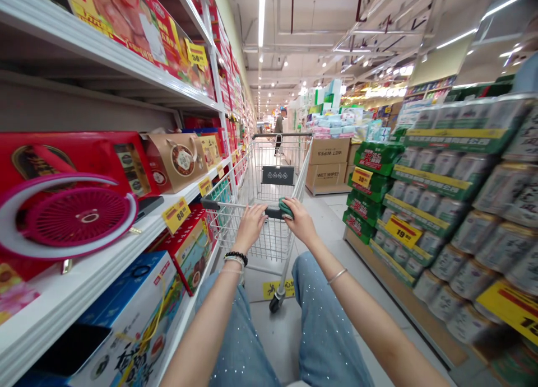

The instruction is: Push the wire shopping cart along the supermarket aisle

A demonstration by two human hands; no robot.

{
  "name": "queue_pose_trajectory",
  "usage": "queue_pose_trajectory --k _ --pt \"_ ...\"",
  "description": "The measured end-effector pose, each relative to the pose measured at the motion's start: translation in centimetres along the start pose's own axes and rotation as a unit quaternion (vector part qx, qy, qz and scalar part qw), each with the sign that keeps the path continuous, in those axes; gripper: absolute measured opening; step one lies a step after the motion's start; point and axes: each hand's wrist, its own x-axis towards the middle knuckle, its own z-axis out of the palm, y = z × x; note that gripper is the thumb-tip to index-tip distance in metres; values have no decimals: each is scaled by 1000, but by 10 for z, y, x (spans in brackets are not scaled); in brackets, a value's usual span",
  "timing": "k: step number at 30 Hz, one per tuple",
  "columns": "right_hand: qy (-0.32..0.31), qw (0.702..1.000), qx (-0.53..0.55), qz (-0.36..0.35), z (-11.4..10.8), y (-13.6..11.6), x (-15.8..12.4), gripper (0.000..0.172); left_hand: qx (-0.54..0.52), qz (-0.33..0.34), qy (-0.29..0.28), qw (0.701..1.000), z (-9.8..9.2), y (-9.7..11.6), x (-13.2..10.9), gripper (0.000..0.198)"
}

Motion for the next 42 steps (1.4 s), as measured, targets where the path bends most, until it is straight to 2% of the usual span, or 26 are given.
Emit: queue_pose_trajectory --k 3,8,12,14,16,19,22,24,28,30,32,34,39,42 --pt "-12 1000 -24 -8 7 -10 1 59 -29 11 18 999 8 -1 11 29" --pt "-52 995 -58 -66 17 -25 0 67 -52 14 37 998 17 4 18 36" --pt "-54 992 -66 -93 -9 -3 -12 69 -31 29 26 999 13 -1 13 31" --pt "-30 996 -65 -54 -24 11 -18 72 -24 31 37 999 13 -2 10 30" --pt "-3 998 -62 -4 -28 18 -21 73 -29 26 49 998 17 0 8 33" --pt "7 998 -61 5 -10 9 -15 71 -44 14 43 998 25 9 9 46" --pt "-7 997 -65 -34 15 -7 -6 69 -50 11 29 998 26 15 11 60" --pt "-25 995 -66 -64 19 -9 -5 66 -44 19 19 999 22 14 10 63" --pt "-45 992 -73 -98 -10 11 -16 63 -7 11 21 1000 10 6 5 59" --pt "-20 995 -79 -58 -26 21 -19 67 -2 -1 34 999 9 4 3 59" --pt "16 997 -79 -3 -31 23 -18 71 -8 -7 46 999 12 6 3 60" --pt "37 996 -76 16 -22 18 -14 71 -15 -8 53 998 17 9 3 60" --pt "19 993 -93 -64 20 3 -17 59 -13 -7 55 998 20 17 0 62" --pt "14 990 -105 -90 28 12 -30 55 -11 -17 58 998 18 19 -4 61"
